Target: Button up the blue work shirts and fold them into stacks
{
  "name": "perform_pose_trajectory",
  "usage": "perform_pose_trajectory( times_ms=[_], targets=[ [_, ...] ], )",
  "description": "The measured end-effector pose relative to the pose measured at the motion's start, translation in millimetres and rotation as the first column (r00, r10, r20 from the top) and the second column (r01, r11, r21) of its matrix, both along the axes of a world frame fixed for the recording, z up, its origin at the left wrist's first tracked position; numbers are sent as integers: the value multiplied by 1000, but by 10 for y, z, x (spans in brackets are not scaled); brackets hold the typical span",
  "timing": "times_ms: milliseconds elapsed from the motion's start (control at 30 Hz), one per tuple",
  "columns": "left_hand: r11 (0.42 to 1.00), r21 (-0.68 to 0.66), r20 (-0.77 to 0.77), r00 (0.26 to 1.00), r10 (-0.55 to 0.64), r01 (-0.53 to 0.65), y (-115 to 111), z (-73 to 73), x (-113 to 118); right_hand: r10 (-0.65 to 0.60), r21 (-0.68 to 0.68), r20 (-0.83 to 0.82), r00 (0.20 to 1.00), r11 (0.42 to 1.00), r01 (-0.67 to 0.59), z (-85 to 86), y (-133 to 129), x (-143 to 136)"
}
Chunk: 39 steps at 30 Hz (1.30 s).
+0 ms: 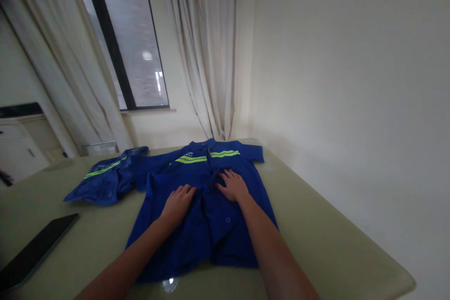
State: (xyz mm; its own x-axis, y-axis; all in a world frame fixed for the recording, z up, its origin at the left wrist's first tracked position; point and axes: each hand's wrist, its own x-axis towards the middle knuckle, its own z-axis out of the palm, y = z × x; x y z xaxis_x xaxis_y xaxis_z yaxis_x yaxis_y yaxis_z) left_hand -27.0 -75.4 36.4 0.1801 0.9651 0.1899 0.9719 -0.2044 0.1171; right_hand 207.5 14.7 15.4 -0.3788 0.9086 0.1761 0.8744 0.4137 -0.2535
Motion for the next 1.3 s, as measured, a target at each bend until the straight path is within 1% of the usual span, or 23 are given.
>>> perform_pose_trajectory(
  times_ms=[133,233,267,333,433,533,600,667,733,800,867,900,933,967,1000,1033,1067,1100,1133,1167,1200,1233,1300],
  targets=[
    [990,-121,22,997,78,-75,-476,-90,222,19,35,-22,1000,999,-18,12,115,6],
    [986,-160,43,997,62,-54,-674,-146,278,14,87,-50,999,996,-10,86,103,3],
    [988,-150,41,998,42,-36,-681,-157,266,9,110,-59,998,994,-2,121,77,1],
    [992,-128,37,999,26,-21,-611,-169,211,-3,161,-85,996,987,17,191,-8,-5],
    [993,-114,44,998,41,-36,-378,-176,100,-13,202,-139,990,979,41,248,-212,-25],
    [996,-72,81,995,61,-55,-152,-175,14,30,160,-156,987,987,-5,197,-478,-56],
    [998,-18,131,990,59,-58,-64,-168,-20,75,130,-163,984,990,-54,123,-644,-70],
    [998,26,172,984,48,-53,-40,-155,-42,94,98,-196,976,992,-76,57,-759,-75],
    [999,43,194,981,24,-33,-74,-133,-56,82,59,-243,967,996,-69,34,-811,-71],
    [999,41,208,978,-7,-1,-149,-98,-66,59,19,-299,952,998,-56,75,-832,-60],
    [999,35,231,972,-43,36,-240,-45,-72,79,-55,-360,930,993,-106,183,-867,-34],
    [998,18,259,964,-63,60,-282,-13,-74,117,-127,-394,912,975,-180,258,-898,-12],
    [997,-13,295,953,-71,78,-319,21,-74,170,-223,-435,884,931,-289,342,-935,17],
    [995,-53,323,944,-62,83,-347,55,-71,223,-326,-486,845,851,-413,429,-973,55],
    [994,-89,331,943,-34,67,-366,85,-65,259,-408,-544,799,750,-521,511,-1006,100],
    [994,-109,315,949,5,31,-376,110,-54,270,-450,-596,756,667,-593,581,-1025,152],
    [995,-102,273,961,40,-12,-377,127,-37,262,-452,-635,727,637,-625,631,-1024,208],
    [997,-62,211,976,56,-44,-369,134,-11,246,-416,-654,716,674,-611,656,-1001,268],
    [999,-11,147,988,42,-41,-354,132,25,217,-350,-655,724,762,-545,651,-954,329],
    [1000,29,94,996,-1,-2,-332,120,74,177,-265,-645,744,861,-434,617,-888,390],
    [997,43,56,996,-64,62,-303,101,135,125,-181,-632,765,936,-302,558,-808,449],
    [990,32,35,990,-139,138,-265,77,208,66,-114,-624,778,978,-175,479,-723,504],
    [966,-25,50,965,-258,259,-159,24,372,-39,-63,-622,782,998,0,303,-566,599]
  ],
)
